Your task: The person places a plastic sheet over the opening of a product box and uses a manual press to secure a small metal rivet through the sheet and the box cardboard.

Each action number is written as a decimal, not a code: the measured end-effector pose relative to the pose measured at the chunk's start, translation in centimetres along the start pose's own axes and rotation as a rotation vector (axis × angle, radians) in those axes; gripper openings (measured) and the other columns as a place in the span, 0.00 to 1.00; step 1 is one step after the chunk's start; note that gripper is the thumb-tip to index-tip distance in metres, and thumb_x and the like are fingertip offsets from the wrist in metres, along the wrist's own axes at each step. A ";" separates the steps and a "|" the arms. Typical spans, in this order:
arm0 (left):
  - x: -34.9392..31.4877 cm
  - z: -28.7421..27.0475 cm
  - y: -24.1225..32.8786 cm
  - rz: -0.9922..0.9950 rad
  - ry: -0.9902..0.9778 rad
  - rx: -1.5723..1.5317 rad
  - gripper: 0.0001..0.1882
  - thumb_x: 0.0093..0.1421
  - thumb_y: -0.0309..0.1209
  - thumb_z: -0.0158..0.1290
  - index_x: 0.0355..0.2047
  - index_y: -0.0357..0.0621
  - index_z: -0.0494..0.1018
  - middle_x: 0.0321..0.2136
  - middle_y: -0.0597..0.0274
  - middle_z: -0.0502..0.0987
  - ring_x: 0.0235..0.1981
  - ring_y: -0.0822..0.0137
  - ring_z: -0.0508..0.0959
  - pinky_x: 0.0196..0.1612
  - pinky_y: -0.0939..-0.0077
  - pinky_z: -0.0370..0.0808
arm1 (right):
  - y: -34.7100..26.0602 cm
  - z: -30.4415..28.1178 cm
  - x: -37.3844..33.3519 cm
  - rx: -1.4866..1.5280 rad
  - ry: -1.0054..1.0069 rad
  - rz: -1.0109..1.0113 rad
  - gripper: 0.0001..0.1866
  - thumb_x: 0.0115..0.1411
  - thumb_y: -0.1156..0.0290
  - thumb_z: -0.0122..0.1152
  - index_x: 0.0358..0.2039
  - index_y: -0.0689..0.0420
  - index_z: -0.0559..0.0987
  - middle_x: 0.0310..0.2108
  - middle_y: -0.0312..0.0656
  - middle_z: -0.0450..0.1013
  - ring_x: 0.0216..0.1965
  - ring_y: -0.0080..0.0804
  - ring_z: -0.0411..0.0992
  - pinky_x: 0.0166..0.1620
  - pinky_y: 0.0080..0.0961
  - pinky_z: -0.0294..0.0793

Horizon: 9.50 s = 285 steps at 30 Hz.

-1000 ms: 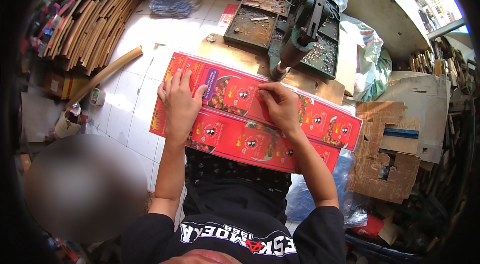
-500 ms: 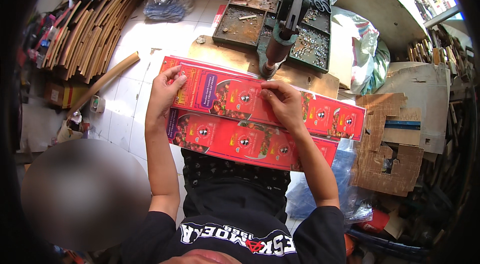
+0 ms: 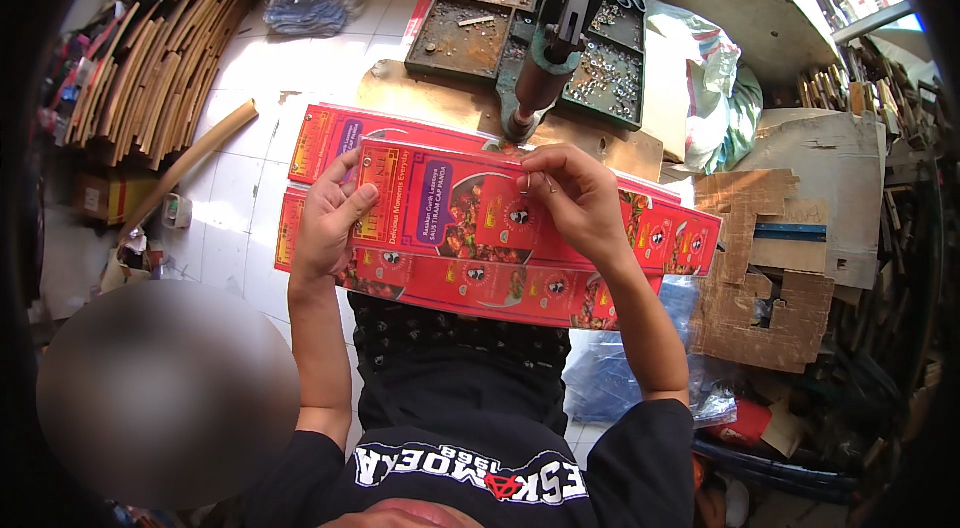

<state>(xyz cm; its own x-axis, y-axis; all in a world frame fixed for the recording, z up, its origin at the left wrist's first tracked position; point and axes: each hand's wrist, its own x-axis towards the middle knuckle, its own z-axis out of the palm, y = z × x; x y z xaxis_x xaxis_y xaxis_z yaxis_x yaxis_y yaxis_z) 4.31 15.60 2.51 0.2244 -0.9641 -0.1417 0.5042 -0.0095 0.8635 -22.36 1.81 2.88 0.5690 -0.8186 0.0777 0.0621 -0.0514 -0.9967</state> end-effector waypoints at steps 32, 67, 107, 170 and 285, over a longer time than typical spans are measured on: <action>-4.2 8.4 1.7 -0.044 -0.316 0.501 0.22 0.63 0.24 0.55 0.57 0.33 0.70 0.13 0.63 0.63 0.15 0.79 0.61 0.21 0.76 0.58 | -6.5 4.0 -4.1 -0.910 -0.066 -0.748 0.12 0.49 0.82 0.67 0.35 0.63 0.78 0.25 0.40 0.74 0.20 0.31 0.73 0.22 0.28 0.72; -4.3 7.7 3.1 -0.075 -0.407 0.611 0.23 0.62 0.19 0.53 0.59 0.32 0.69 0.22 0.61 0.80 0.24 0.83 0.73 0.28 0.84 0.68 | -6.2 4.3 -4.6 -0.760 -0.040 -0.659 0.11 0.50 0.83 0.67 0.35 0.60 0.79 0.22 0.39 0.73 0.19 0.30 0.72 0.22 0.27 0.71; -5.8 9.2 2.1 0.118 -0.274 0.728 0.24 0.58 0.21 0.56 0.57 0.34 0.73 0.12 0.61 0.63 0.13 0.82 0.61 0.18 0.77 0.54 | -3.9 4.3 -5.9 -1.063 -0.095 -1.027 0.19 0.49 0.84 0.67 0.43 0.71 0.77 0.22 0.39 0.70 0.16 0.25 0.65 0.18 0.24 0.64; -4.8 8.0 1.1 -0.068 -0.285 0.619 0.17 0.63 0.25 0.53 0.52 0.30 0.70 0.14 0.58 0.71 0.15 0.76 0.67 0.21 0.75 0.62 | -3.0 5.7 -6.2 -0.818 0.081 -0.729 0.14 0.49 0.85 0.66 0.38 0.65 0.80 0.19 0.38 0.69 0.15 0.27 0.67 0.19 0.24 0.66; 0.2 2.8 -1.8 0.408 -0.590 0.182 0.12 0.55 0.19 0.63 0.40 0.41 0.77 0.47 0.51 0.76 0.53 0.58 0.76 0.56 0.62 0.73 | -3.3 4.7 -9.3 0.624 -0.334 0.104 0.07 0.70 0.70 0.54 0.40 0.61 0.73 0.35 0.47 0.78 0.29 0.24 0.77 0.33 0.20 0.77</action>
<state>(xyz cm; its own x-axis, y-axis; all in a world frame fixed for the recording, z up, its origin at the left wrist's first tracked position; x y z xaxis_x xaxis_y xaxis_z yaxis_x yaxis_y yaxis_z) 1.13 14.71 2.28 -0.1470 -0.8822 0.4473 0.3190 0.3857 0.8657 -24.00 12.25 5.51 0.8121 -0.5773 0.0852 0.3945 0.4356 -0.8091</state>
